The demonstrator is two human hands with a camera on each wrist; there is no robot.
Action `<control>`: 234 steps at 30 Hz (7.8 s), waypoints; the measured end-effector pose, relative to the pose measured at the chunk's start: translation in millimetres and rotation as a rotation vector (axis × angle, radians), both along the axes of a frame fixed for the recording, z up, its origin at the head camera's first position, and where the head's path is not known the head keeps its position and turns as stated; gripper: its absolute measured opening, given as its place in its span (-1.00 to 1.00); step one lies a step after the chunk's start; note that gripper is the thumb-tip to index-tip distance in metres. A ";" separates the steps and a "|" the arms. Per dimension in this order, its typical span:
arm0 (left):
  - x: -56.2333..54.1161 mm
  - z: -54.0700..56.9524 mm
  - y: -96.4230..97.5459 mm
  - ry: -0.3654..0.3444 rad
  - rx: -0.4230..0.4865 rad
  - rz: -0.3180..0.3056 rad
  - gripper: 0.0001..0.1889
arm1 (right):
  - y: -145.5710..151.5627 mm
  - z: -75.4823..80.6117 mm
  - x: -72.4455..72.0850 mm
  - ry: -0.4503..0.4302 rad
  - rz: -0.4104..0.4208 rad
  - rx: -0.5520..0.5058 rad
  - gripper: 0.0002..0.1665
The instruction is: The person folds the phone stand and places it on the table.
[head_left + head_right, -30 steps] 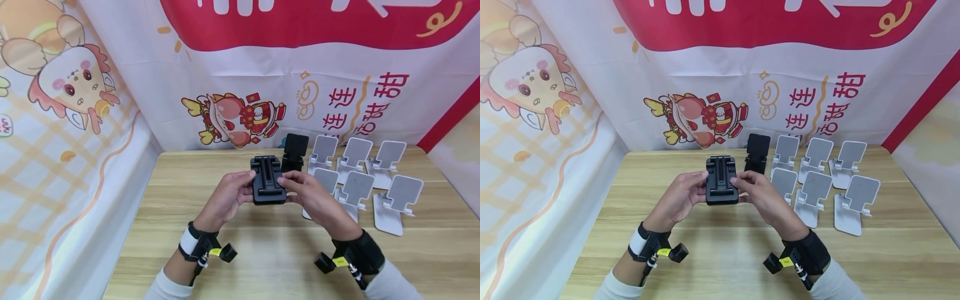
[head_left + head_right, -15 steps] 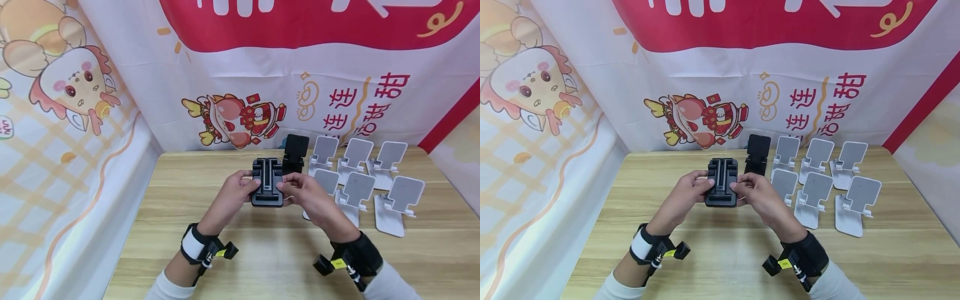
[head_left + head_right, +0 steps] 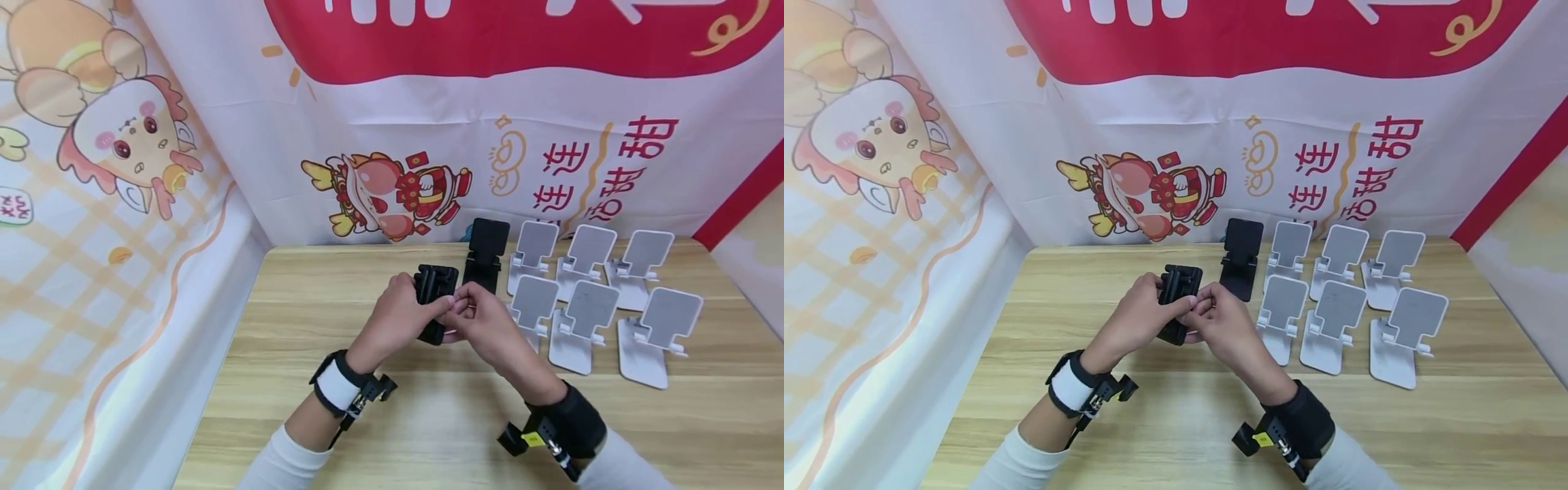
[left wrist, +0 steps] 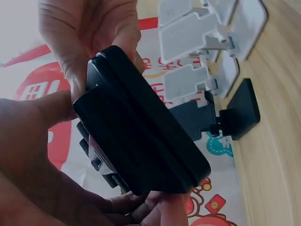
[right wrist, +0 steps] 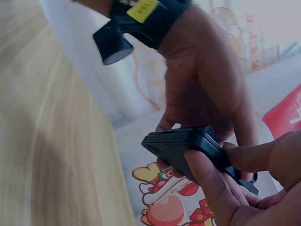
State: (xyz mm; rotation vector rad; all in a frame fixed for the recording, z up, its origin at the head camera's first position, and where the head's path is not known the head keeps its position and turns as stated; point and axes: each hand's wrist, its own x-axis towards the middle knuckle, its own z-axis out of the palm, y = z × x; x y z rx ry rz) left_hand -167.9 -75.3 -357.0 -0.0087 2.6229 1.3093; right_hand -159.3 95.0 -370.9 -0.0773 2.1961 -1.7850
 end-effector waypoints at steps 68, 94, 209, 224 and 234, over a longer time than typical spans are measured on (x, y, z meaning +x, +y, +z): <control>34.1 -42.8 -0.8 -0.335 0.588 -0.125 -0.52 | 14.4 69.7 2.9 0.947 0.142 0.788 -0.77; 30.3 -14.9 -22.3 -0.290 0.629 -0.097 -0.57 | 23.4 52.6 -8.9 0.519 0.187 0.287 -0.32; 35.4 8.4 -10.3 0.196 -0.348 -0.072 -0.05 | -5.1 12.4 -10.4 -0.054 0.035 -0.008 -0.53; -10.1 -53.2 -111.0 0.141 -0.316 0.191 -0.35 | 99.4 4.0 -21.1 0.395 -0.052 0.560 -0.54; -42.7 -89.3 -152.6 0.128 -0.468 0.281 -0.27 | 178.5 -14.9 -42.8 0.644 -0.092 0.944 -0.53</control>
